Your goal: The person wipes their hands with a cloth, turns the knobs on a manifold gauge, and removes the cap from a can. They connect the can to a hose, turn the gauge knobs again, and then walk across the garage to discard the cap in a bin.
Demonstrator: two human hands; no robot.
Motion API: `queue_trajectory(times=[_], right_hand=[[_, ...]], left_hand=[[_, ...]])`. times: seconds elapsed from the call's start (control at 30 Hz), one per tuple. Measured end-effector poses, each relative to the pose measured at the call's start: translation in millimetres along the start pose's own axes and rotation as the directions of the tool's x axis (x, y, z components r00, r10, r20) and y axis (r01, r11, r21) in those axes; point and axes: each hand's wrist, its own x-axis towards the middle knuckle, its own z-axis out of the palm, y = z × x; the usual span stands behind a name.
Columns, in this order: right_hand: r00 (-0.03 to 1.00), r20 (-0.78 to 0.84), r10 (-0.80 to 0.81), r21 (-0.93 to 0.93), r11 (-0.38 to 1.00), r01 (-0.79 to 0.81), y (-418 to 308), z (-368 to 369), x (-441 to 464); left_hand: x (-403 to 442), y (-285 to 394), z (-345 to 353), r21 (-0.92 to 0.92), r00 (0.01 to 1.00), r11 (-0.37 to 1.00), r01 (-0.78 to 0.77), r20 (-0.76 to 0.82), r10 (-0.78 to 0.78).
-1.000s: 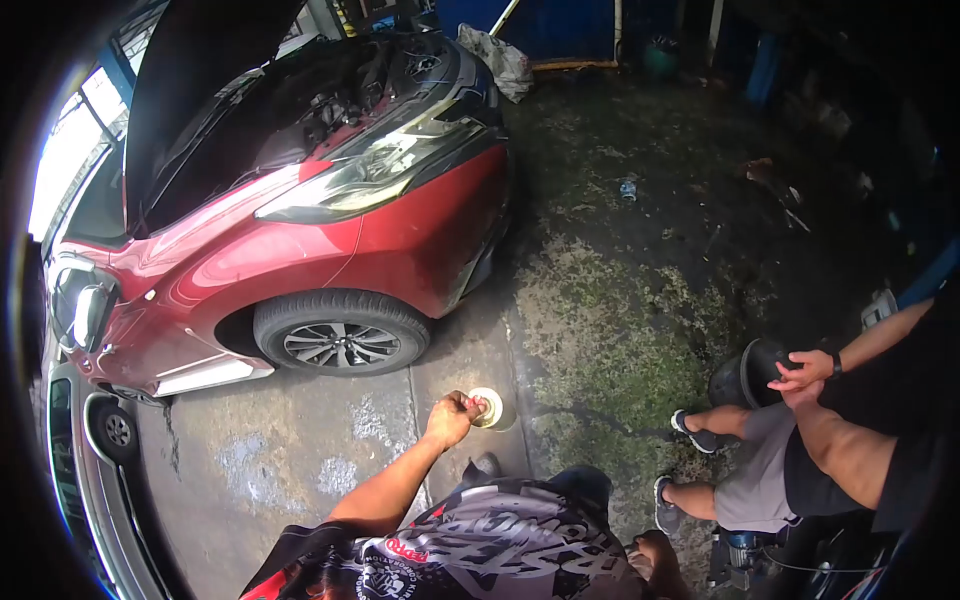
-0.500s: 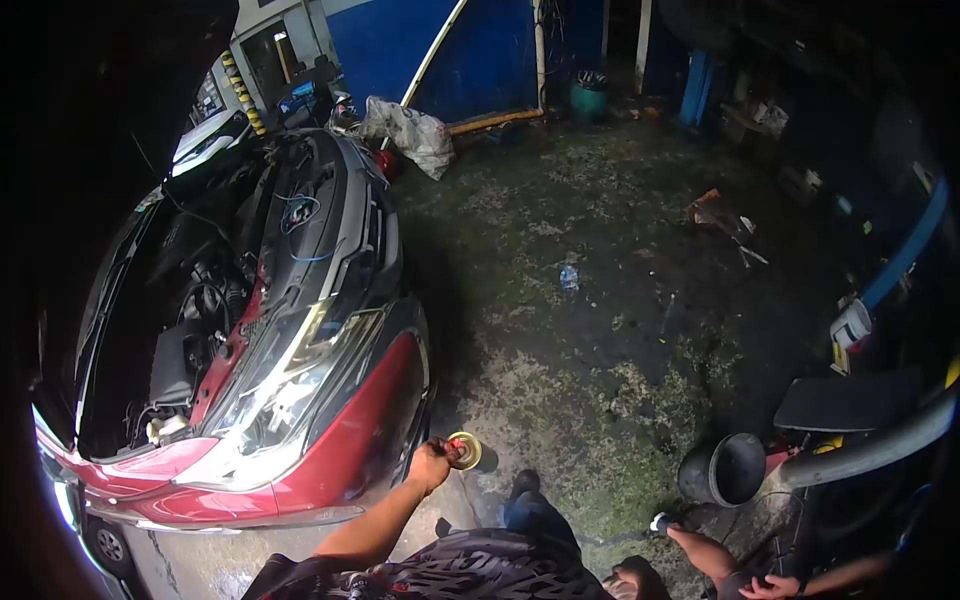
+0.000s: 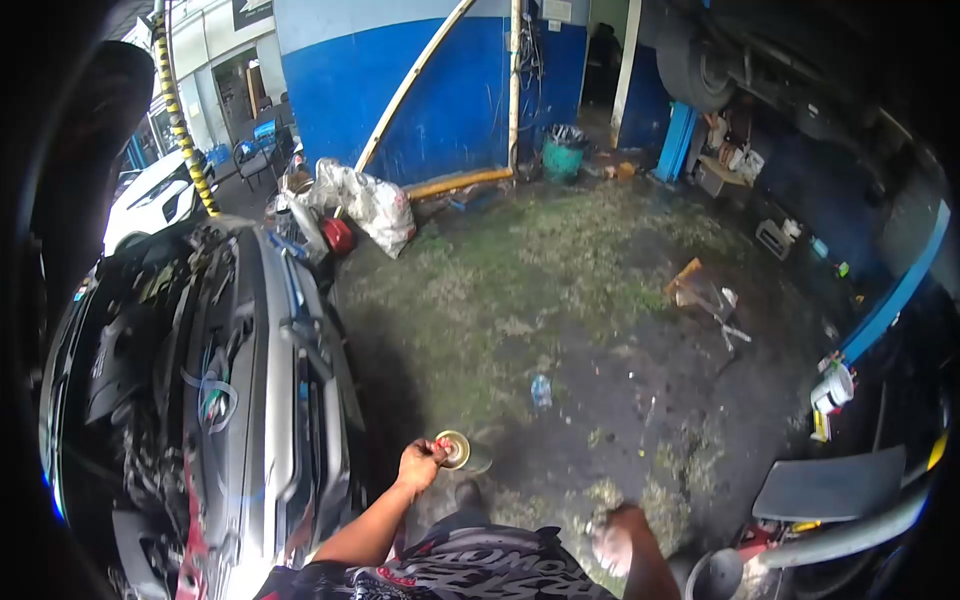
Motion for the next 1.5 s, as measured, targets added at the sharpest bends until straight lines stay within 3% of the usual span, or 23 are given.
queue_trajectory(times=[0.03,0.07,0.1,0.2,0.4,0.47,0.53,0.63,0.7,0.73,0.77,0.8,0.83,0.93,0.97,1.03,1.1,1.13,1.2,1.23,1.27,1.4,1.5], right_hand=[[0.926,-0.011,0.378,-0.101,0.921,-0.377,-41,-8,-18],[0.884,-0.22,-0.413,-0.143,0.91,0.389,1,5,-58],[0.989,0.068,0.135,-0.146,0.981,-0.124,-51,-17,-45],[0.909,0.181,0.376,-0.091,0.926,-0.365,-117,-58,3],[0.887,0.195,0.418,-0.053,0.908,-0.416,-152,-120,175],[0.891,0.198,0.408,-0.069,0.913,-0.403,-143,-141,232],[0.907,0.203,0.368,-0.123,0.929,-0.35,-122,-168,293],[0.95,0.188,0.251,-0.243,0.949,-0.202,-98,-242,393],[0.986,0.134,0.1,-0.391,0.92,-0.041,-75,-298,486],[0.994,0.061,0.093,-0.399,0.915,-0.061,-68,-330,541],[0.968,0.147,0.202,-0.28,0.947,-0.156,-92,-383,601],[0.925,0.007,0.381,0.182,0.909,-0.376,-139,-443,633],[0.914,-0.193,0.357,0.274,0.914,-0.299,-177,-484,668],[0.862,-0.424,0.277,0.144,0.96,-0.238,-260,-578,768],[0.856,-0.402,0.326,0.226,0.941,-0.252,-283,-596,795],[0.853,-0.354,0.384,0.195,0.922,-0.334,-247,-577,872],[0.937,-0.099,0.334,-0.008,0.942,-0.336,-168,-514,929],[0.962,0.084,0.258,-0.083,0.964,-0.252,-135,-483,950],[0.967,0.221,0.129,-0.274,0.959,-0.066,-135,-445,942],[0.934,0.357,0.013,-0.432,0.889,0.153,-185,-474,925],[0.906,0.389,0.167,-0.491,0.87,0.051,-211,-478,919],[0.883,0.252,0.395,-0.174,0.917,-0.36,-227,-486,936],[0.856,0.192,0.479,-0.059,0.877,-0.477,-224,-509,980]], left_hand=[[33,19,-1,-0.006,0.999,1.0,-0.021,0.027,0.021],[61,37,-5,-0.001,0.998,0.999,-0.037,0.058,0.037],[91,58,-10,0.01,0.996,0.999,-0.042,0.073,0.041],[182,114,-20,0.027,0.994,0.998,-0.056,0.098,0.053],[410,157,1,0.011,0.994,0.994,-0.104,0.015,0.104],[487,160,10,0.126,0.986,0.979,-0.161,-0.008,0.164],[513,214,-1,0.17,0.995,0.982,-0.079,-0.045,0.088],[588,248,-8,0.118,0.99,0.991,-0.058,-0.12,0.072],[625,283,-18,-0.017,0.982,1.0,-0.008,-0.186,0.004],[647,294,-23,-0.097,0.979,0.995,0.014,-0.203,-0.034],[675,297,-24,-0.135,0.97,0.991,0.014,-0.237,-0.046],[695,316,-28,-0.169,0.97,0.985,0.047,-0.229,-0.086],[725,327,-28,-0.136,0.967,0.987,0.09,-0.226,-0.119],[843,317,-15,-0.159,0.956,0.987,0.034,-0.284,-0.078],[874,337,-12,-0.177,0.962,0.983,0.042,-0.259,-0.088],[932,388,-10,-0.141,0.975,0.987,0.072,-0.196,-0.099],[1004,425,1,-0.203,0.984,0.977,0.073,-0.143,-0.103],[1035,446,3,-0.148,0.989,0.987,0.065,-0.12,-0.083],[1108,491,16,-0.049,0.997,0.998,0.032,-0.075,-0.036],[1143,513,24,-0.169,0.996,0.983,0.074,-0.027,-0.08],[1175,542,30,-0.166,0.999,0.985,0.041,-0.009,-0.043],[1285,658,71,-0.328,0.991,0.938,0.114,0.097,-0.087],[1369,720,124,-0.494,0.983,0.853,0.169,0.148,-0.109]])
